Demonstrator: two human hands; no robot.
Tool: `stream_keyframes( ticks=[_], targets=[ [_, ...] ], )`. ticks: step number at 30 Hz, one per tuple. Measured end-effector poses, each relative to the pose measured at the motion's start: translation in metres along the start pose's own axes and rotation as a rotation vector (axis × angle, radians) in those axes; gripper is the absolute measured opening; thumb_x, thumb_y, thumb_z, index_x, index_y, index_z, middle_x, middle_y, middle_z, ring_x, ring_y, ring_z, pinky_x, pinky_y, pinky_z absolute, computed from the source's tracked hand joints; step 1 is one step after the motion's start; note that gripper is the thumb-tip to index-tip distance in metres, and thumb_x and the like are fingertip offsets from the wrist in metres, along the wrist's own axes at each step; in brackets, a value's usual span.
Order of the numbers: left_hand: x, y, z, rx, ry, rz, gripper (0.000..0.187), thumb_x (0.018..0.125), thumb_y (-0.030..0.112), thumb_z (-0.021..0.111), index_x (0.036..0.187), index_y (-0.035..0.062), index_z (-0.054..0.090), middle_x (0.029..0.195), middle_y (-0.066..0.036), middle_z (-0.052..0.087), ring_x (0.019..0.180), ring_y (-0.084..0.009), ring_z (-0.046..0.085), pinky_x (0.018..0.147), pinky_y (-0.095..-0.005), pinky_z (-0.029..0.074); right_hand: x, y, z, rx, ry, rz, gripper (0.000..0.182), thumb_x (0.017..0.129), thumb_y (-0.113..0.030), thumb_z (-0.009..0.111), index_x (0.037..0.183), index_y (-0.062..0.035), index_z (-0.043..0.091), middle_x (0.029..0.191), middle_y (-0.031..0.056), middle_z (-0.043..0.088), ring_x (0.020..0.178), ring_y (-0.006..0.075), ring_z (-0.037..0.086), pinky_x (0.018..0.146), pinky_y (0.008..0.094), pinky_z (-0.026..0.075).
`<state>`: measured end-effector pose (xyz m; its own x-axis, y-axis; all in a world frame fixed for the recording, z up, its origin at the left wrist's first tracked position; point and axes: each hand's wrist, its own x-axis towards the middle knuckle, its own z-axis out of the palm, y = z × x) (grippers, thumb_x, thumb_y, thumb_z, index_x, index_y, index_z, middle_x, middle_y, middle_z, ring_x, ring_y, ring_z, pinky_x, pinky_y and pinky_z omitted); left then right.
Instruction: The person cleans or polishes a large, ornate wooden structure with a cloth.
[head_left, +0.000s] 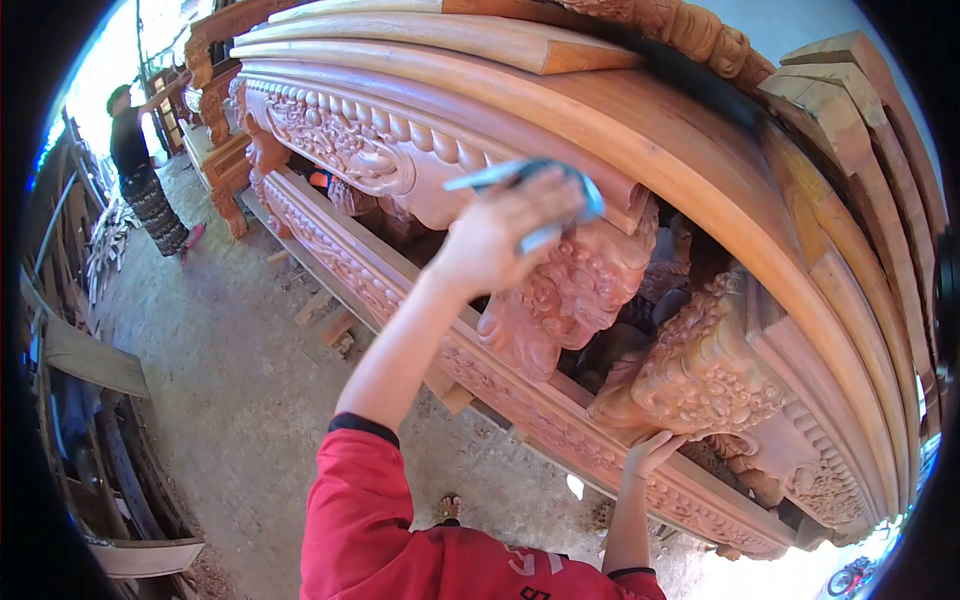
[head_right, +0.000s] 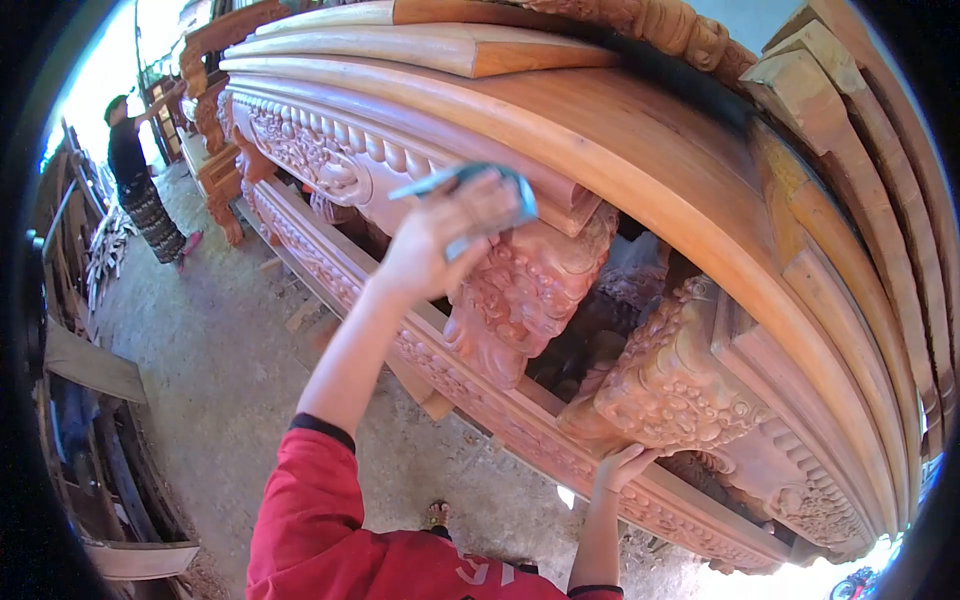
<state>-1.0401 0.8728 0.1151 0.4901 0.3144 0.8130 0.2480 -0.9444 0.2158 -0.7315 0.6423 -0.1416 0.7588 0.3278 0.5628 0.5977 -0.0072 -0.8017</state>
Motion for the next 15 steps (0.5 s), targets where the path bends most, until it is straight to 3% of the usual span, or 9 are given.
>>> stream_keyframes(
  ticks=[1,3,7,9,11,13,15],
  targets=[
    [0.004,-0.017,-0.005,0.099,0.032,0.023,0.044,0.078,0.011,0.054,0.122,0.014,0.052,0.129,-0.006,0.048,0.127,-0.0241,0.034,0.105,-0.0466,0.019,0.0,-0.003,-0.003,-0.004,-0.003,0.026,0.075,0.092,-0.043,0.034,0.135,0.0107,0.005,0.139,0.0308,0.015,0.13,0.036,0.02,0.105,0.0369,0.018],
    [0.0,-0.047,-0.016,0.283,0.161,-0.125,0.039,0.081,0.015,0.055,0.12,0.0194,0.054,0.128,-0.003,0.048,0.125,-0.0227,0.037,0.103,-0.0502,0.024,0.0,0.005,-0.008,-0.028,-0.015,0.007,0.074,0.092,-0.043,0.034,0.135,0.0109,0.005,0.139,0.0306,0.015,0.13,0.0356,0.021,0.105,0.0365,0.018],
    [-0.012,-0.078,-0.026,0.375,0.324,-0.254,0.034,0.085,0.015,0.05,0.118,0.0171,0.054,0.131,-0.004,0.046,0.125,-0.0225,0.037,0.101,-0.0502,0.023,0.001,-0.004,-0.003,-0.01,-0.007,0.008,0.074,0.092,-0.041,0.035,0.135,0.0108,0.004,0.139,0.0303,0.016,0.129,0.0347,0.023,0.104,0.0355,0.02],
    [-0.01,-0.06,-0.017,0.354,0.229,-0.216,0.044,0.08,0.007,0.051,0.123,0.0161,0.051,0.132,-0.007,0.044,0.129,-0.0253,0.032,0.104,-0.0488,0.019,0.0,-0.009,-0.003,-0.009,0.002,0.007,0.074,0.092,-0.041,0.035,0.135,0.0107,0.004,0.139,0.0303,0.017,0.129,0.0348,0.024,0.104,0.0355,0.02],
    [-0.004,-0.019,-0.001,0.247,0.056,-0.019,0.056,0.072,0.008,0.058,0.126,0.0168,0.047,0.134,-0.006,0.042,0.128,-0.0272,0.032,0.105,-0.0485,0.019,-0.001,-0.008,-0.002,-0.007,0.014,0.006,0.074,0.092,-0.041,0.035,0.135,0.0106,0.003,0.138,0.0302,0.017,0.128,0.0349,0.024,0.104,0.0355,0.02],
    [-0.006,0.012,0.008,0.182,-0.051,0.141,0.056,0.072,0.011,0.058,0.126,0.0193,0.047,0.133,-0.005,0.044,0.128,-0.0243,0.033,0.104,-0.0475,0.022,0.0,-0.002,-0.003,0.058,-0.013,0.029,0.073,0.093,-0.042,0.034,0.135,0.0111,0.007,0.14,0.0295,0.014,0.13,0.0334,0.022,0.104,0.0351,0.02],
    [-0.004,0.013,0.006,0.153,-0.055,0.123,0.049,0.075,0.013,0.056,0.123,0.0193,0.051,0.131,-0.004,0.045,0.127,-0.0247,0.035,0.103,-0.0478,0.023,0.001,0.001,-0.004,0.037,-0.014,0.01,0.072,0.093,-0.041,0.034,0.135,0.0113,0.007,0.14,0.0291,0.015,0.129,0.0331,0.022,0.104,0.035,0.02]
  ],
)
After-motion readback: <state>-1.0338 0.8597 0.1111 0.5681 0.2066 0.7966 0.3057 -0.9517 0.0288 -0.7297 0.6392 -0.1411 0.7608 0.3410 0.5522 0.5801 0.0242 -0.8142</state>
